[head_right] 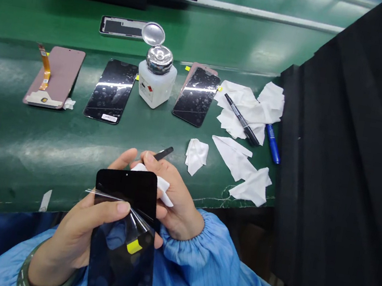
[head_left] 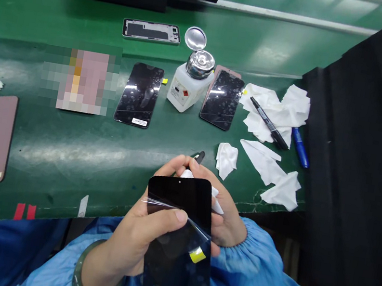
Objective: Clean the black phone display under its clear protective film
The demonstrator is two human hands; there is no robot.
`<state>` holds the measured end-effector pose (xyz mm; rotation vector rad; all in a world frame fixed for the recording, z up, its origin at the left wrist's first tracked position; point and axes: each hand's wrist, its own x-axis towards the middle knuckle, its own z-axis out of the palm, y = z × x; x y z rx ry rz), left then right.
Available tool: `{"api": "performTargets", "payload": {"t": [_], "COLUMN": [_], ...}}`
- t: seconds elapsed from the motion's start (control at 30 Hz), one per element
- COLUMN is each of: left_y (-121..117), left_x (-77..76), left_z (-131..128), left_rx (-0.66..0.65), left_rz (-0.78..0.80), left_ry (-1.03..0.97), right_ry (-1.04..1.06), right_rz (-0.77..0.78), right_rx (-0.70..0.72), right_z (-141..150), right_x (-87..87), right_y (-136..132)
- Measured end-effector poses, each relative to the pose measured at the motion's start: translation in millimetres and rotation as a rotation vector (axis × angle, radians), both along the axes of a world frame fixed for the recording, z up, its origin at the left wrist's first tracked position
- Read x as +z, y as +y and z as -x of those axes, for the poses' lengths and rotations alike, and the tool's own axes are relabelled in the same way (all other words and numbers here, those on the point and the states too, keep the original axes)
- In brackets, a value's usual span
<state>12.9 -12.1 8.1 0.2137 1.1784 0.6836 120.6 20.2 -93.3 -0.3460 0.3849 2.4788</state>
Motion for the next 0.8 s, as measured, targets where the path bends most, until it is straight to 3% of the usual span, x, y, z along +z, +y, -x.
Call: {"api": "performTargets", "payload": {"t": [0.5, 0.8], "left_y": [2.0, -1.5], "left_x": [3.2, 3.6], "left_z": [1.8, 2.6], "left_rx": [-0.04, 0.0], "left_rz": [0.002, 0.015], "left_ry": [-0.01, -0.002], "right_ry": [0.066, 0.133], "right_rz": [0.045, 0.179], "right_rx": [0.053, 0.068], "right_z": [0.2, 1.1], "right_x": [-4.7, 0.5], "right_y": [-6.0, -9.8]}}
